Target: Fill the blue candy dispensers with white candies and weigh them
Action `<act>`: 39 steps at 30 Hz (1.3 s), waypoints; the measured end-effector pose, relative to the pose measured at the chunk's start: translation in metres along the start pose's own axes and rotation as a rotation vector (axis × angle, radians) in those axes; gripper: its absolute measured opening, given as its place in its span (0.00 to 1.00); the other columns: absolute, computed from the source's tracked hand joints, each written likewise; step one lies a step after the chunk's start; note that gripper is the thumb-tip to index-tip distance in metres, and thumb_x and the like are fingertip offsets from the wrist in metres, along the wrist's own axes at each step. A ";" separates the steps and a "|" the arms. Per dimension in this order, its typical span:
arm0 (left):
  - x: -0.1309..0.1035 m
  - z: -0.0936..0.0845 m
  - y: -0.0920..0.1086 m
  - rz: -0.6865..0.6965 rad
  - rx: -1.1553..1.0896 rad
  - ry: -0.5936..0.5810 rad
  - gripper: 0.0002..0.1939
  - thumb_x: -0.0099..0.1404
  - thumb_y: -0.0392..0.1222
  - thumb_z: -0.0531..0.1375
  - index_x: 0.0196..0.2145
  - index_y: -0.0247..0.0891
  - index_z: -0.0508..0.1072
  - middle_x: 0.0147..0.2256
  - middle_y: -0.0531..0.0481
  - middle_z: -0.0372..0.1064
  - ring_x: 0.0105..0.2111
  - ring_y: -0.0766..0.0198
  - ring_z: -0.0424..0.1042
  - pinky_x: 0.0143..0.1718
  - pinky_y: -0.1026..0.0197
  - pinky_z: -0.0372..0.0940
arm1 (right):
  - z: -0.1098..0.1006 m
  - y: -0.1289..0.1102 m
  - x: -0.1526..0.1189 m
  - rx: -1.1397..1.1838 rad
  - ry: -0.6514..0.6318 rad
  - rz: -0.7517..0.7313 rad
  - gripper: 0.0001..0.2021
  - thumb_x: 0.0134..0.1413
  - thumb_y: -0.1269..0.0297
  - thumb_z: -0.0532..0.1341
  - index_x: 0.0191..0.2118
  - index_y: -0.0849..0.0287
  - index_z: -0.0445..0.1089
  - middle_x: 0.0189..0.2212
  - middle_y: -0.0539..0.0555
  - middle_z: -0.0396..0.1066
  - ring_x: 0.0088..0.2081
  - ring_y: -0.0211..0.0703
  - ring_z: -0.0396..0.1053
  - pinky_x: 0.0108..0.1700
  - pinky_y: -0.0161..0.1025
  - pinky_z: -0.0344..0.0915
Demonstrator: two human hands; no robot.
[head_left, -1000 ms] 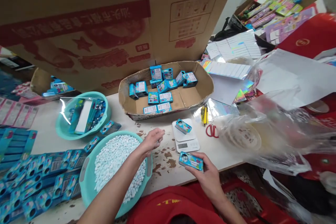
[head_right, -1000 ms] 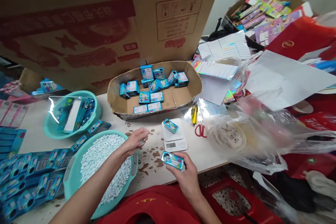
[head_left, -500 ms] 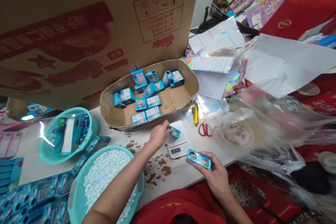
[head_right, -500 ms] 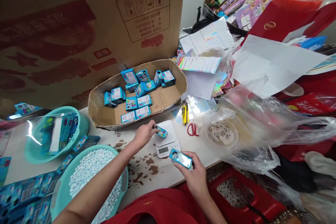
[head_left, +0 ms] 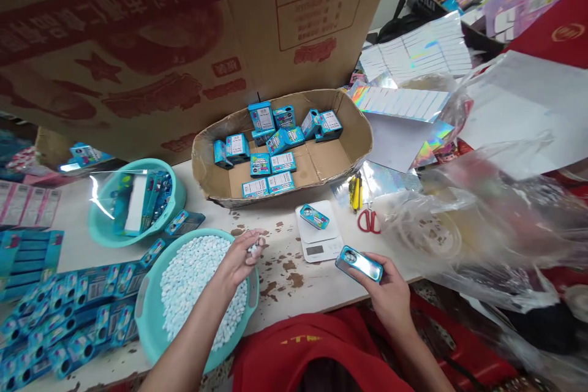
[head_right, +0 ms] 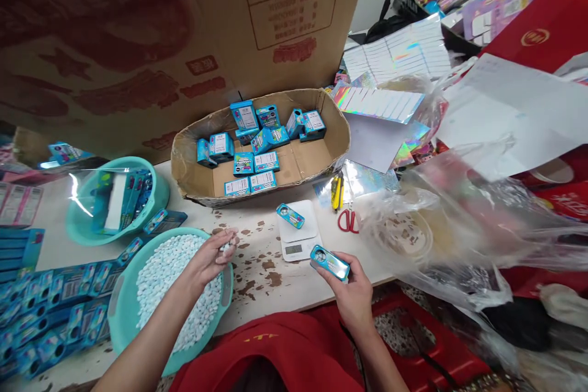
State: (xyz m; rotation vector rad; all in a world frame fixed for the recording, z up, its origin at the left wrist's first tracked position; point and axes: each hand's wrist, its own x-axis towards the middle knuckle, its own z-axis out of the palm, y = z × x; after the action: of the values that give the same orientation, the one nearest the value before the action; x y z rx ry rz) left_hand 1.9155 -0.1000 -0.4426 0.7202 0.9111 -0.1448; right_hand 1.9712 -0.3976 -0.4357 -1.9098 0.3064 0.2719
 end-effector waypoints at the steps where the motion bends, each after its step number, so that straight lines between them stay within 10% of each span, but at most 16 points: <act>1: -0.003 -0.003 -0.004 0.002 0.025 -0.013 0.13 0.50 0.36 0.65 0.34 0.33 0.66 0.22 0.55 0.62 0.13 0.78 0.52 0.11 0.74 0.38 | 0.001 0.001 -0.001 -0.003 -0.012 -0.011 0.23 0.31 0.53 0.71 0.36 0.59 0.70 0.32 0.54 0.74 0.33 0.47 0.70 0.36 0.42 0.68; 10: -0.017 -0.013 -0.014 0.115 0.106 -0.007 0.18 0.50 0.43 0.66 0.36 0.32 0.69 0.23 0.54 0.62 0.16 0.76 0.57 0.13 0.73 0.45 | 0.060 0.040 -0.022 -0.028 -0.466 -0.159 0.18 0.36 0.56 0.70 0.35 0.58 0.69 0.31 0.53 0.73 0.32 0.45 0.71 0.36 0.41 0.70; 18: -0.030 -0.038 -0.001 0.099 -0.117 0.077 0.11 0.54 0.41 0.64 0.27 0.33 0.65 0.20 0.55 0.58 0.14 0.77 0.54 0.10 0.75 0.43 | 0.081 0.067 -0.027 -0.141 -0.572 -0.485 0.19 0.39 0.57 0.69 0.39 0.56 0.68 0.40 0.56 0.70 0.44 0.50 0.68 0.46 0.46 0.66; 25: -0.037 -0.067 -0.007 0.106 -0.304 0.186 0.08 0.62 0.39 0.58 0.27 0.33 0.66 0.17 0.57 0.55 0.13 0.76 0.54 0.09 0.75 0.45 | 0.096 0.027 0.042 -0.165 -0.029 -0.387 0.35 0.39 0.50 0.66 0.52 0.62 0.57 0.49 0.64 0.61 0.48 0.52 0.63 0.45 0.48 0.65; 30: -0.039 -0.075 -0.022 0.122 -0.387 0.249 0.07 0.63 0.38 0.57 0.30 0.31 0.69 0.22 0.52 0.62 0.17 0.74 0.61 0.12 0.74 0.52 | 0.116 -0.012 0.063 -0.228 -0.215 -0.440 0.22 0.42 0.48 0.64 0.38 0.59 0.65 0.33 0.53 0.68 0.37 0.47 0.67 0.43 0.46 0.63; 39: -0.058 -0.061 -0.013 0.335 -0.699 0.173 0.19 0.59 0.54 0.59 0.29 0.32 0.71 0.24 0.49 0.66 0.24 0.68 0.67 0.25 0.66 0.62 | 0.160 -0.105 -0.038 -0.454 -0.810 -1.028 0.13 0.51 0.53 0.63 0.40 0.54 0.70 0.32 0.54 0.69 0.35 0.48 0.66 0.37 0.43 0.60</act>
State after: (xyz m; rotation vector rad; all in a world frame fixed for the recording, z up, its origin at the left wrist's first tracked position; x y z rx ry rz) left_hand 1.8336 -0.0823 -0.4292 0.2215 0.9124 0.5212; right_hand 1.9647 -0.2087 -0.3866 -1.9529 -1.3299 0.3941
